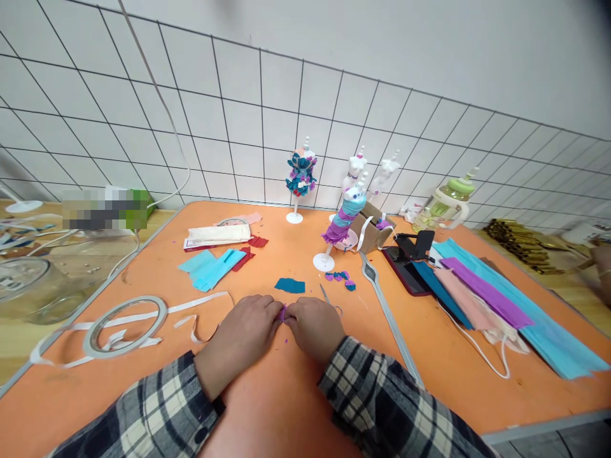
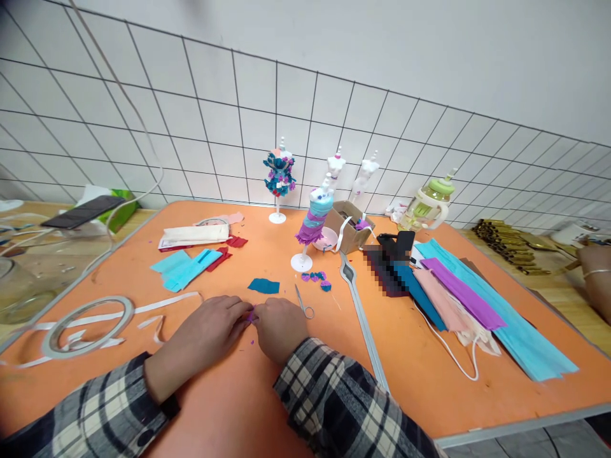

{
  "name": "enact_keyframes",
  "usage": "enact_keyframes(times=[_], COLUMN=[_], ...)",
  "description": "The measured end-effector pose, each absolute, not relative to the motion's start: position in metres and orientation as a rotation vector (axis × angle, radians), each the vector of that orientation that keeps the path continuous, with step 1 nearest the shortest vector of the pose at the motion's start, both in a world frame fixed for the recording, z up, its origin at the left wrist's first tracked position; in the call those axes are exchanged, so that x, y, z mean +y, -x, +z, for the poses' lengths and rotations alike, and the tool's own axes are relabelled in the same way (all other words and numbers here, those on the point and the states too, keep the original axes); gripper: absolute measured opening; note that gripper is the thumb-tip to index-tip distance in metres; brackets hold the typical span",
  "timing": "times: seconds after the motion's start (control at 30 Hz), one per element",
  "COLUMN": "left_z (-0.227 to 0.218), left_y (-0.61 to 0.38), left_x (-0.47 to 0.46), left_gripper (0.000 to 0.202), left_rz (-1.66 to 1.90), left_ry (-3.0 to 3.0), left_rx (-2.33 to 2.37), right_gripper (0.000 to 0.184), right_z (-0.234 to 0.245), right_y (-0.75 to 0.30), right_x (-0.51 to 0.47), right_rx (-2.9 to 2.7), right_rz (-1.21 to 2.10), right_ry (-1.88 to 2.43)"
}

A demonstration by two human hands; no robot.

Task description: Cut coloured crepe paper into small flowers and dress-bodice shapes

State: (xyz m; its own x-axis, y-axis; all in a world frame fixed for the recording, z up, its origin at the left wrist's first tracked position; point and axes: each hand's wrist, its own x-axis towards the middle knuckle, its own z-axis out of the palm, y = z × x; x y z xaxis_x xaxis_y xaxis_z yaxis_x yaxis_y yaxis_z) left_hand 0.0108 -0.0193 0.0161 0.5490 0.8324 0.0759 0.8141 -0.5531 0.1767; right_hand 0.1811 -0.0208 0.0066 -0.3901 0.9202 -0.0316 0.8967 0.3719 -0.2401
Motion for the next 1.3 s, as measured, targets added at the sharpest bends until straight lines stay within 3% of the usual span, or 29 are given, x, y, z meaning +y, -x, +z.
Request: enact_keyframes(times=[0.17, 0.67, 0.97, 1.3], left_z=[0.0206, 0.0157, 0.0138, 0.0139], left_y=[-0.0125, -0.0143, -0.0133, -0.0133], left_x=[-0.0212, -0.0207, -0.0185, -0.0182], left_gripper=[0.019, 0.020, 0.020, 0.019], left_rz=[0.222, 0.249, 0.286, 0.279], left_ry=[-2.688, -2.719, -2.674, -2.674], left_rx=[1.430, 1.449, 1.425, 1.430], right_gripper=[0.020, 0.025, 0.016, 0.019], right_z=[0.0026, 0.0050, -0.0018, 0.0008], right_y=[-0.1824, -0.1851, -0.1847, -0.1845], right_x=[-0.0209, -0.0192, -0.0175, -0.0213], right_rx=[-2.435, -2.433, -2.340, -2.490], right_rz=[0.398, 0.419, 0.515, 0.357], right_ry=[1.629, 1.637, 1.635, 1.664])
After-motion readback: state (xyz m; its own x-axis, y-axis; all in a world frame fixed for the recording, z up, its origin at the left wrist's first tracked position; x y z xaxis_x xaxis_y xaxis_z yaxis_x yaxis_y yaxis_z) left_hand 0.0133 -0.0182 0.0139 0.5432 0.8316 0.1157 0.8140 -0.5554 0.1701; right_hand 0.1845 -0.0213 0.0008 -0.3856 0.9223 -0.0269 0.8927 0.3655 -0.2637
